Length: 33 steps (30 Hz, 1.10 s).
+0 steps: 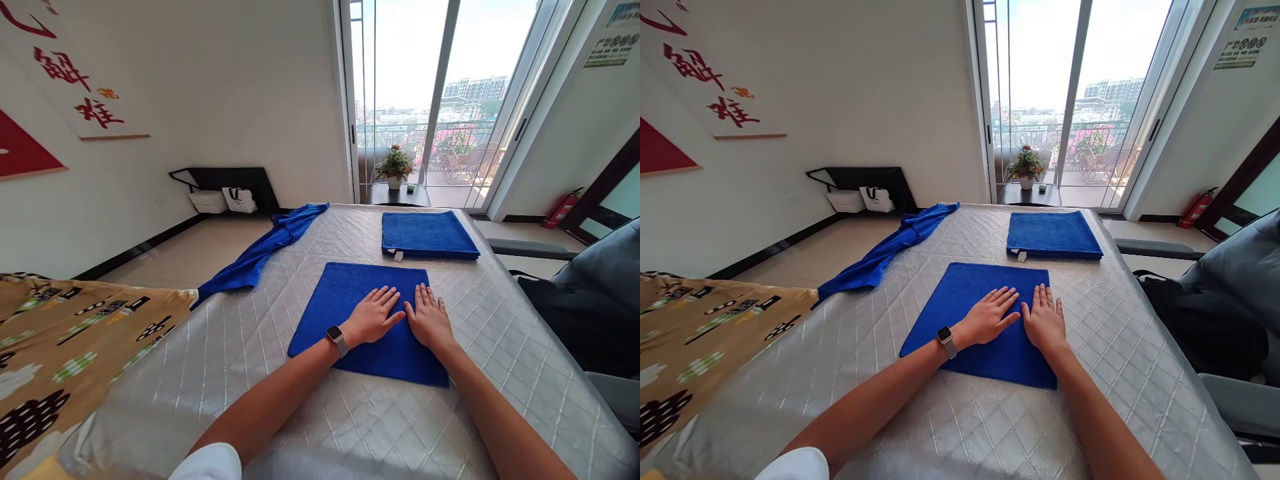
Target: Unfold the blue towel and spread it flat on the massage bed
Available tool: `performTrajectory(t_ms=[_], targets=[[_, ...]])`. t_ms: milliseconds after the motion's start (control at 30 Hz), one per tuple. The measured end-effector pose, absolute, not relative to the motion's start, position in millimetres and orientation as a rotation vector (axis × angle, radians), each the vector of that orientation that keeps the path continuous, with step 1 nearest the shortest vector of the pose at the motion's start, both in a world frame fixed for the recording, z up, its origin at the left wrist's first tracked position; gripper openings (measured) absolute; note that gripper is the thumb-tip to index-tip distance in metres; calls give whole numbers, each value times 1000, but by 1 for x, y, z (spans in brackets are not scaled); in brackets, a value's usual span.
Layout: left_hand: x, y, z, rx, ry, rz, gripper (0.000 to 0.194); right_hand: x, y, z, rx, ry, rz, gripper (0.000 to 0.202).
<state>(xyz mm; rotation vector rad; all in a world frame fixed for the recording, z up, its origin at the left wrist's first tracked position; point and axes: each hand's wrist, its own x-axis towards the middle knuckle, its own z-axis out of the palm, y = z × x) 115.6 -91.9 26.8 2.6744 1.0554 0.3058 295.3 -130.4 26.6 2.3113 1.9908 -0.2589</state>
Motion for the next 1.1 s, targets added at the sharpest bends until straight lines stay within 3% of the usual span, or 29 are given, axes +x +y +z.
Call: performTrajectory(t_ms=[367, 800, 1100], targets=[[-16, -43, 11, 2323, 1840, 92, 81, 297, -130, 25, 2311, 1960, -265, 70], [-15, -44, 10, 2322, 1897, 97, 82, 289, -97, 45, 2247, 2087, -182, 64], [-17, -43, 8, 2370, 1905, 53, 82, 310, -63, 14, 2441, 1993, -234, 68]])
